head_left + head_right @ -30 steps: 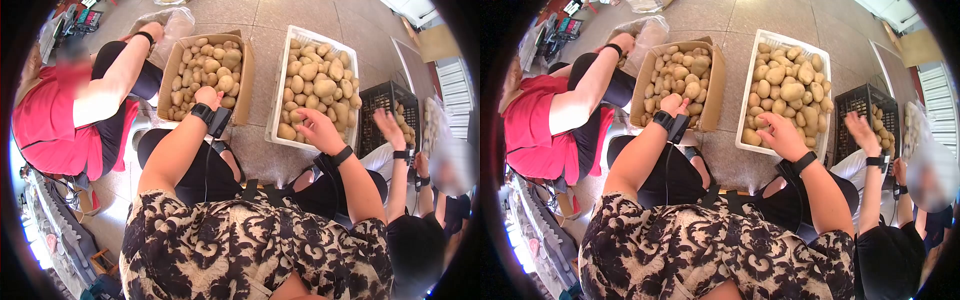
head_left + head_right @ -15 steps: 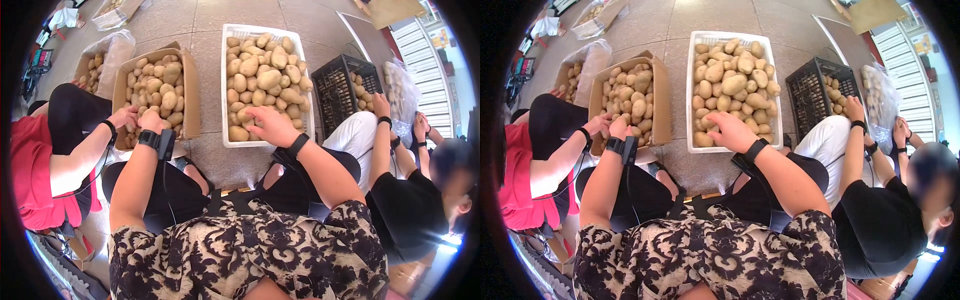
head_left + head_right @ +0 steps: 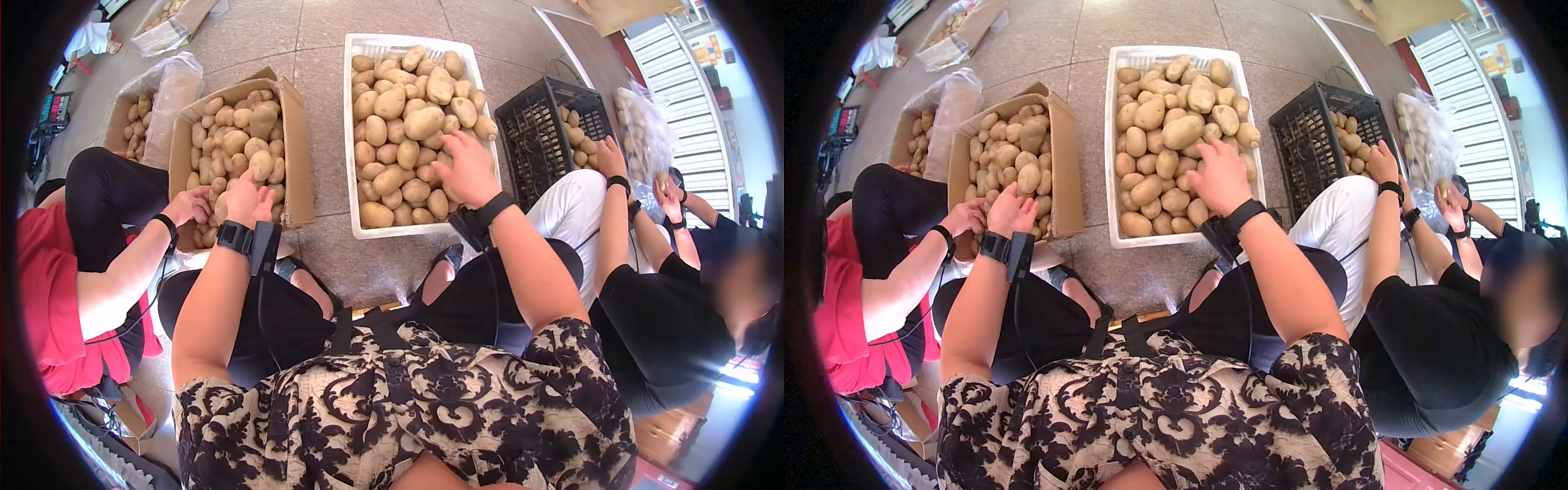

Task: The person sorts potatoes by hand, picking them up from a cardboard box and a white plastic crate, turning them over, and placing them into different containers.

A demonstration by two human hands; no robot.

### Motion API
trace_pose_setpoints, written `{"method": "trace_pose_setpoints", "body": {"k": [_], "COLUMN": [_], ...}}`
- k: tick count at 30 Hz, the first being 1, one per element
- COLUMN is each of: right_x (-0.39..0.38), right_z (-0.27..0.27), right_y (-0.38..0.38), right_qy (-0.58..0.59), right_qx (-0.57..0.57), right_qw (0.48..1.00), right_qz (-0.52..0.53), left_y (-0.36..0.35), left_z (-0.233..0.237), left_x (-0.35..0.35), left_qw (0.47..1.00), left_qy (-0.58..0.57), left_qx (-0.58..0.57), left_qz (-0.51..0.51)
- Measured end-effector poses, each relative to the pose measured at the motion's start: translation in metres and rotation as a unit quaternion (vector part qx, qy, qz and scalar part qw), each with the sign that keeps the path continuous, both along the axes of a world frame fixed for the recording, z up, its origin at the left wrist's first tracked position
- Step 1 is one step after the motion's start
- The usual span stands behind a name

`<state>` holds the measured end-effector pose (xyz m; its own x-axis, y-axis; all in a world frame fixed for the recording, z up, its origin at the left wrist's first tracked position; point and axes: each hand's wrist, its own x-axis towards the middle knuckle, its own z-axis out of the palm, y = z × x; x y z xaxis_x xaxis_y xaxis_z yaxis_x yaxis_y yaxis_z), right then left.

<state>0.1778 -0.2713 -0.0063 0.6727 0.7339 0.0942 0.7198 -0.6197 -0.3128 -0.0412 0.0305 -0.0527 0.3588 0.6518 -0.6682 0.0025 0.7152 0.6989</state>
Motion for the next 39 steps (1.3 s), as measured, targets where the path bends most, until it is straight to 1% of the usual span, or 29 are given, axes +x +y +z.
{"method": "trace_pose_setpoints", "body": {"k": [1, 2, 3, 5, 9, 11, 12, 14, 18, 21, 24, 26, 27, 29, 31, 33, 34, 35, 36, 37, 38, 39], "right_x": [0.008, 0.015, 0.018, 0.021, 0.023, 0.017, 0.017, 0.017, 0.024, 0.022, 0.022, 0.017, 0.014, 0.003, -0.01, -0.022, -0.026, -0.03, -0.035, -0.038, -0.041, -0.043], "right_z": [-0.002, -0.005, -0.01, -0.012, -0.02, -0.015, -0.014, -0.012, -0.019, -0.02, -0.02, -0.009, -0.004, 0.007, 0.019, 0.021, 0.018, 0.016, 0.014, 0.013, 0.01, 0.011], "right_y": [-0.004, -0.008, -0.011, -0.013, -0.011, -0.007, -0.006, -0.006, -0.009, -0.009, -0.009, -0.005, -0.001, 0.008, 0.015, 0.022, 0.024, 0.026, 0.029, 0.03, 0.032, 0.033], "right_qy": [-0.029, -0.029, -0.029, 0.037, 0.027, 0.046, 0.046, 0.082, 0.097, 0.099, 0.101, 0.092, 0.092, 0.15, 0.172, 0.229, 0.205, 0.204, 0.269, 0.334, 0.319, 0.323], "right_qx": [-0.01, -0.023, -0.025, -0.043, -0.09, -0.128, -0.128, -0.123, -0.129, -0.141, -0.123, -0.081, -0.08, -0.014, 0.001, 0.052, 0.037, 0.038, 0.039, 0.041, 0.044, 0.046], "right_qw": [0.999, 0.999, 0.999, 0.997, 0.994, 0.986, 0.986, 0.984, 0.983, 0.98, 0.983, 0.99, 0.991, 0.988, 0.985, 0.972, 0.978, 0.978, 0.962, 0.942, 0.946, 0.944], "right_qz": [-0.025, -0.034, -0.034, -0.061, -0.057, -0.097, -0.098, -0.102, -0.084, -0.096, -0.089, -0.065, -0.062, -0.034, -0.017, 0.018, 0.029, 0.029, 0.02, 0.013, 0.034, 0.042], "left_y": [-0.006, -0.01, -0.011, -0.014, -0.017, -0.017, -0.018, -0.019, -0.023, -0.026, -0.03, -0.034, -0.035, -0.038, -0.042, -0.046, -0.048, -0.049, -0.051, -0.054, -0.057, -0.06], "left_z": [0.007, 0.011, 0.012, 0.012, 0.015, 0.016, 0.016, 0.013, 0.013, 0.014, 0.018, 0.021, 0.022, 0.022, 0.026, 0.027, 0.027, 0.027, 0.028, 0.029, 0.03, 0.031], "left_x": [0.006, 0.009, 0.008, 0.007, 0.009, 0.01, 0.01, 0.01, 0.012, 0.012, 0.014, 0.015, 0.015, 0.014, 0.014, 0.015, 0.015, 0.015, 0.016, 0.017, 0.018, 0.018], "left_qw": [0.999, 0.995, 0.995, 0.991, 0.989, 0.989, 0.989, 0.989, 0.987, 0.985, 0.982, 0.983, 0.983, 0.981, 0.978, 0.974, 0.967, 0.957, 0.957, 0.948, 0.939, 0.942], "left_qy": [0.001, 0.001, 0.001, -0.038, -0.054, -0.038, -0.038, -0.026, -0.028, -0.033, -0.039, -0.029, -0.029, -0.034, -0.037, -0.042, -0.058, -0.074, -0.074, -0.08, -0.084, -0.08], "left_qx": [-0.049, -0.097, -0.099, -0.117, -0.121, -0.129, -0.129, -0.126, -0.126, -0.13, -0.134, -0.128, -0.126, -0.13, -0.142, -0.154, -0.17, -0.187, -0.186, -0.197, -0.206, -0.203], "left_qz": [0.014, 0.028, 0.028, -0.046, -0.066, -0.065, -0.066, -0.076, -0.093, -0.11, -0.125, -0.13, -0.127, -0.139, -0.147, -0.158, -0.183, -0.207, -0.208, -0.236, -0.262, -0.255]}}
